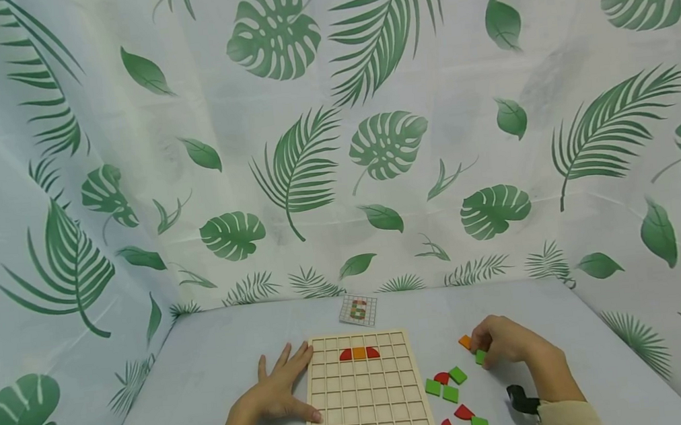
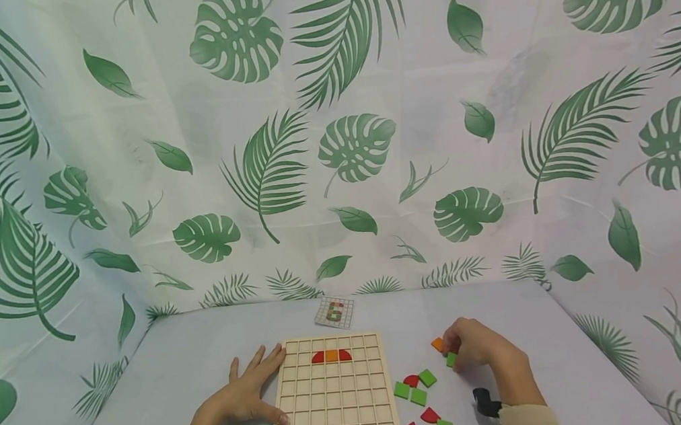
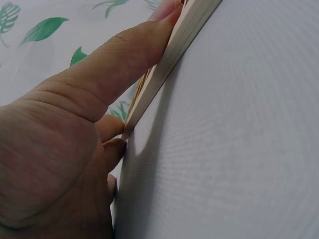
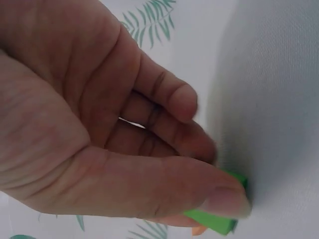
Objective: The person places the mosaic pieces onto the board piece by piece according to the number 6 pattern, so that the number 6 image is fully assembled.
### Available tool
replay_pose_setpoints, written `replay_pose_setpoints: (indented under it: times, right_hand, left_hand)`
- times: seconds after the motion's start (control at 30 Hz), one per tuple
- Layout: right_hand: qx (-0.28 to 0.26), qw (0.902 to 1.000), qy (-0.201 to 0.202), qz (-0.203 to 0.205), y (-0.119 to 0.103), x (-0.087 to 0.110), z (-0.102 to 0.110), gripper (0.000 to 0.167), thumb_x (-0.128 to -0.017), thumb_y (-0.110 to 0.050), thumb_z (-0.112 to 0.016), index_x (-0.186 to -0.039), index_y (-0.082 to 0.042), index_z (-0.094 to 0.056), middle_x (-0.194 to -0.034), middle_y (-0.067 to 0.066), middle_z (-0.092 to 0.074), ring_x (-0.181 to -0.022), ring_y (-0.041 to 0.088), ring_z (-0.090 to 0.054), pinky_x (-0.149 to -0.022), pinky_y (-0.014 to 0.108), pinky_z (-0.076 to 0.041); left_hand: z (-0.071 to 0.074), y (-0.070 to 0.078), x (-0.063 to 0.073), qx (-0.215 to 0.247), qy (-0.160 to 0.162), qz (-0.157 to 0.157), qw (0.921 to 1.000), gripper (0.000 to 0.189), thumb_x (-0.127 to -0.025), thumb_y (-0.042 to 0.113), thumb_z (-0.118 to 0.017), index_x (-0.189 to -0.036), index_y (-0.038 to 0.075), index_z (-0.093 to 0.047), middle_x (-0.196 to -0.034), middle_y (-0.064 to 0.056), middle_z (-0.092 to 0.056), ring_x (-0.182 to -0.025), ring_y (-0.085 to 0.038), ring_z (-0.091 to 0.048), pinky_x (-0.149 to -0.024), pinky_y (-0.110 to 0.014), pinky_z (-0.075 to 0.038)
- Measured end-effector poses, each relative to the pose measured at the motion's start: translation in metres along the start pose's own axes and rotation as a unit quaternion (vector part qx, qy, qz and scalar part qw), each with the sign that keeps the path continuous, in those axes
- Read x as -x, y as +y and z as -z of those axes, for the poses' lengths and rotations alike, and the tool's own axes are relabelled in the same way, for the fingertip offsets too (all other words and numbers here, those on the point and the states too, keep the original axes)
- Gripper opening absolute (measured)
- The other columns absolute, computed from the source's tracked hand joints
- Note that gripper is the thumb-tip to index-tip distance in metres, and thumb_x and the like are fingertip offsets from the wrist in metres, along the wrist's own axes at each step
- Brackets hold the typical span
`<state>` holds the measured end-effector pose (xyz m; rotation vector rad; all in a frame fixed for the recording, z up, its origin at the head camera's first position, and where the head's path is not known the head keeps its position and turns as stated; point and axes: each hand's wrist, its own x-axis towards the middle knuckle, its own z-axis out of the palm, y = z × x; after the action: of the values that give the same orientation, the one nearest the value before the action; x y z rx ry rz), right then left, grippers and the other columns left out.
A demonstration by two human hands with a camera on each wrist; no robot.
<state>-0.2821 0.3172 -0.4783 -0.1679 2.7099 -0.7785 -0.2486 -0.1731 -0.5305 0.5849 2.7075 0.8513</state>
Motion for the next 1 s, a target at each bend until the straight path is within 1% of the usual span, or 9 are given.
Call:
replay_pose_setpoints:
  times: [0.13, 0.23, 0.4, 0.5, 0.63, 0.73, 0.8, 0.9, 1.0]
  right_hand:
    - [-0.002, 0.9999, 0.0, 0.013, 0.0, 0.001, 0.002, 0.022, -0.073, 0.007, -0.086, -0.084, -0.011, -0.08, -0.085, 0.0, -0.071, -0.081, 0.018, -0.059, -0.074, 0.036, -0.053]
    - [-0.022, 0.9994, -0.002, 0.026, 0.0, 0.002, 0.003, 0.021, -0.075, 0.007, -0.082, -0.086, -0.011, -0.08, -0.086, 0.001, -0.07, -0.079, 0.019, -0.058, -0.07, 0.034, -0.052]
    - [-0.061, 0.9947, 0.007, 0.082, -0.003, -0.001, 0.003, 0.018, -0.082, 0.005, -0.077, -0.097, -0.005, -0.072, -0.085, 0.005, -0.065, -0.075, 0.021, -0.06, -0.063, 0.035, -0.056]
    - [-0.05, 0.9912, 0.037, 0.117, -0.01, -0.003, 0.002, 0.016, -0.086, 0.001, -0.076, -0.1, -0.005, -0.071, -0.087, 0.004, -0.067, -0.079, 0.02, -0.061, -0.065, 0.034, -0.056]
    - [-0.025, 0.9823, 0.085, 0.165, -0.021, -0.006, -0.001, 0.019, -0.092, 0.001, -0.073, -0.11, -0.005, -0.076, -0.1, 0.006, -0.074, -0.087, 0.015, -0.063, -0.073, 0.026, -0.057]
    - [-0.034, 0.9728, 0.105, 0.204, -0.028, -0.008, -0.004, 0.023, -0.094, 0.001, -0.07, -0.116, -0.005, -0.075, -0.108, 0.011, -0.075, -0.088, 0.013, -0.065, -0.073, 0.023, -0.059]
    - [-0.05, 0.9681, 0.108, 0.22, -0.033, -0.009, -0.006, 0.022, -0.095, 0.0, -0.07, -0.116, -0.007, -0.074, -0.107, 0.011, -0.075, -0.086, 0.016, -0.067, -0.068, 0.028, -0.061]
    - [-0.07, 0.9631, 0.11, 0.235, -0.042, -0.009, -0.009, 0.019, -0.095, -0.003, -0.072, -0.112, -0.011, -0.073, -0.101, 0.008, -0.075, -0.08, 0.024, -0.07, -0.058, 0.035, -0.061]
    - [-0.073, 0.9575, 0.121, 0.251, -0.051, -0.009, -0.013, 0.021, -0.093, -0.003, -0.074, -0.111, -0.015, -0.074, -0.097, 0.003, -0.075, -0.077, 0.021, -0.068, -0.056, 0.032, -0.059]
  left_hand:
    - [0.0, 0.0, 0.0, 0.0, 0.0, 0.0, 1.0, 0.136, -0.06, 0.069, -0.091, -0.166, 0.015, -0.026, -0.176, -0.007, -0.016, -0.162, -0.043, 0.0, -0.111, -0.08, 0.022]
    - [0.0, 0.0, 0.001, 0.002, -0.001, -0.001, 1.0, 0.136, -0.06, 0.068, -0.091, -0.167, 0.016, -0.025, -0.176, -0.007, -0.015, -0.162, -0.043, 0.001, -0.112, -0.08, 0.022]
    - [0.0, 0.001, 0.001, 0.008, 0.0, -0.004, 1.0, 0.135, -0.06, 0.064, -0.093, -0.167, 0.015, -0.025, -0.176, -0.007, -0.015, -0.162, -0.043, 0.001, -0.111, -0.079, 0.023]
    - [-0.001, -0.001, 0.0, 0.006, 0.001, -0.002, 1.0, 0.135, -0.06, 0.065, -0.092, -0.166, 0.016, -0.025, -0.176, -0.006, -0.015, -0.162, -0.042, 0.001, -0.111, -0.079, 0.024]
    - [-0.001, -0.003, 0.0, 0.006, 0.0, -0.001, 1.0, 0.135, -0.059, 0.066, -0.092, -0.166, 0.016, -0.026, -0.176, -0.006, -0.015, -0.162, -0.042, 0.002, -0.111, -0.079, 0.025]
    - [-0.001, -0.003, 0.0, 0.007, -0.001, -0.002, 1.0, 0.135, -0.06, 0.066, -0.092, -0.166, 0.016, -0.026, -0.176, -0.006, -0.015, -0.162, -0.043, 0.002, -0.111, -0.078, 0.025]
    - [-0.001, -0.002, 0.0, 0.007, -0.001, -0.001, 1.0, 0.135, -0.059, 0.066, -0.092, -0.166, 0.017, -0.026, -0.176, -0.006, -0.015, -0.162, -0.042, 0.002, -0.111, -0.078, 0.025]
    - [-0.001, -0.002, -0.001, 0.007, 0.0, -0.001, 1.0, 0.135, -0.059, 0.066, -0.092, -0.166, 0.017, -0.026, -0.176, -0.006, -0.015, -0.162, -0.042, 0.002, -0.111, -0.078, 0.025]
    - [-0.001, -0.003, -0.001, 0.008, 0.001, -0.002, 1.0, 0.135, -0.059, 0.066, -0.092, -0.166, 0.016, -0.026, -0.176, -0.006, -0.015, -0.162, -0.042, 0.002, -0.111, -0.078, 0.025]
